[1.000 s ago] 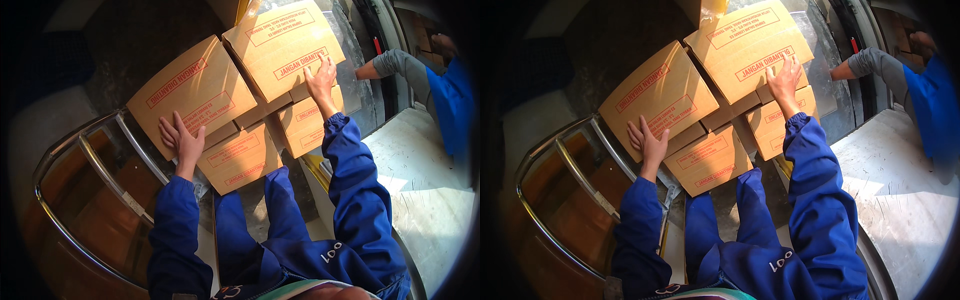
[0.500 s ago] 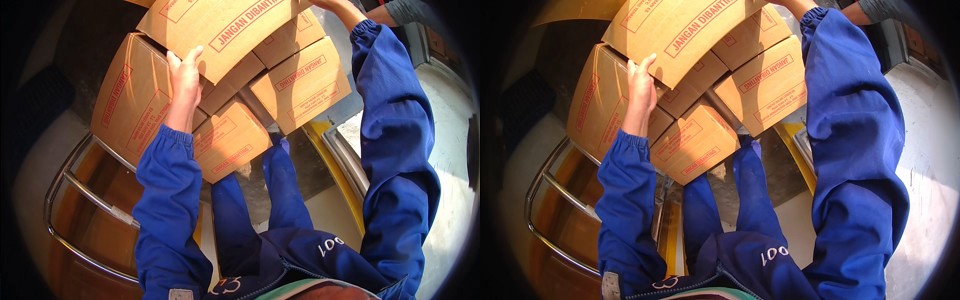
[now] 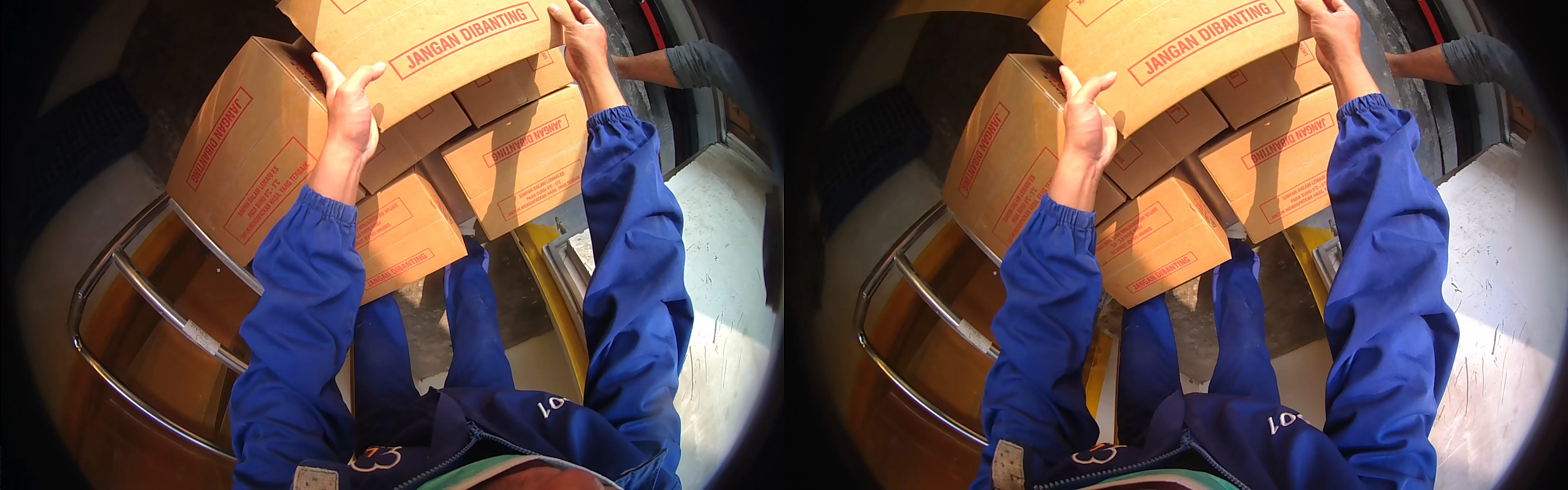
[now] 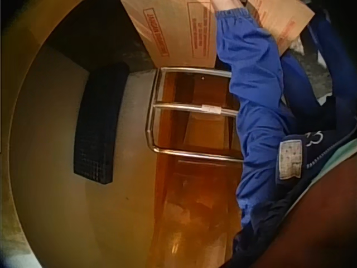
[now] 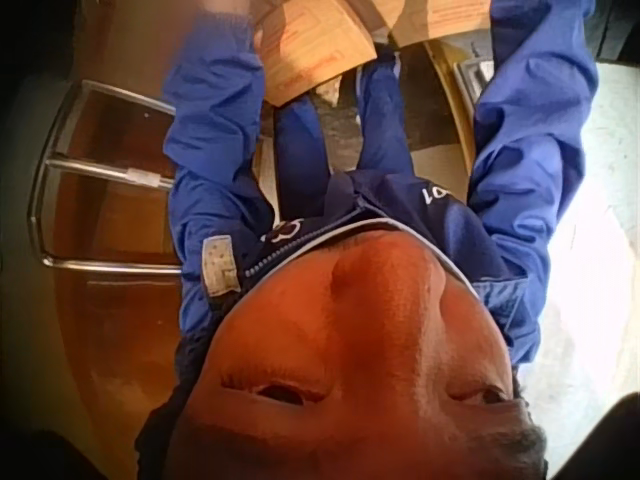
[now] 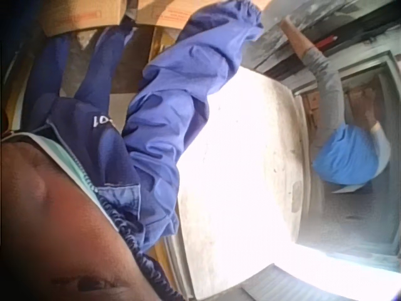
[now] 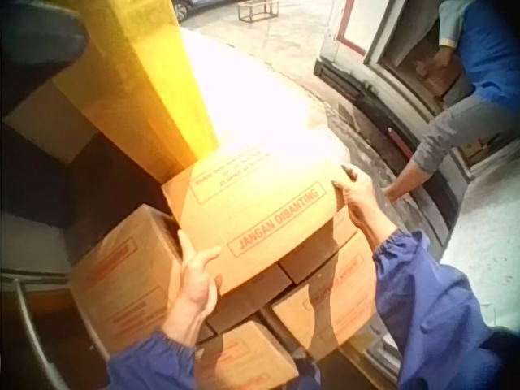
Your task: The person opens a yellow curtain and loads cardboard boxes onto a metal hand truck from a delivery vehicle. They then push the hand truck into a room and set it down near a desk.
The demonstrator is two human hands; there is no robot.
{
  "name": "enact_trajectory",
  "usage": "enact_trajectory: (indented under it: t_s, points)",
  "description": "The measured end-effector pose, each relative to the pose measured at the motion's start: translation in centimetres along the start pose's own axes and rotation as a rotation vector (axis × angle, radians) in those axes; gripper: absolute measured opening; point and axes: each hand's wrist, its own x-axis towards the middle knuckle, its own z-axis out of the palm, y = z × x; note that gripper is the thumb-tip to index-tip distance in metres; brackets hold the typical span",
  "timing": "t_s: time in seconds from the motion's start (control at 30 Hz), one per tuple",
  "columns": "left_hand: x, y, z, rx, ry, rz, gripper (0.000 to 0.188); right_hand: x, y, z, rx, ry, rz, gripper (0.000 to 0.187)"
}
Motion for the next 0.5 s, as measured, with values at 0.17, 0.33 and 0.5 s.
enact_trajectory:
  t_s: [0.17,0.33,0.5]
  points:
    - [-0.1,-1.2,0.4,0.060,-0.095,-0.003,0.120,2.2,0.5,-1.8,-0.081,-0.053,0.091,0.037]
    - [-1.0,0.4,-0.9,0.450,-0.082,0.029,0.105,1.2,0.4,-1.8,-0.466,-0.092,-0.004,0.077]
    - [-10.8,0.7,-7.2,0.675,-0.156,0.330,0.061,-9.7,2.6,-1.3,-0.920,0.202,-0.172,0.080]
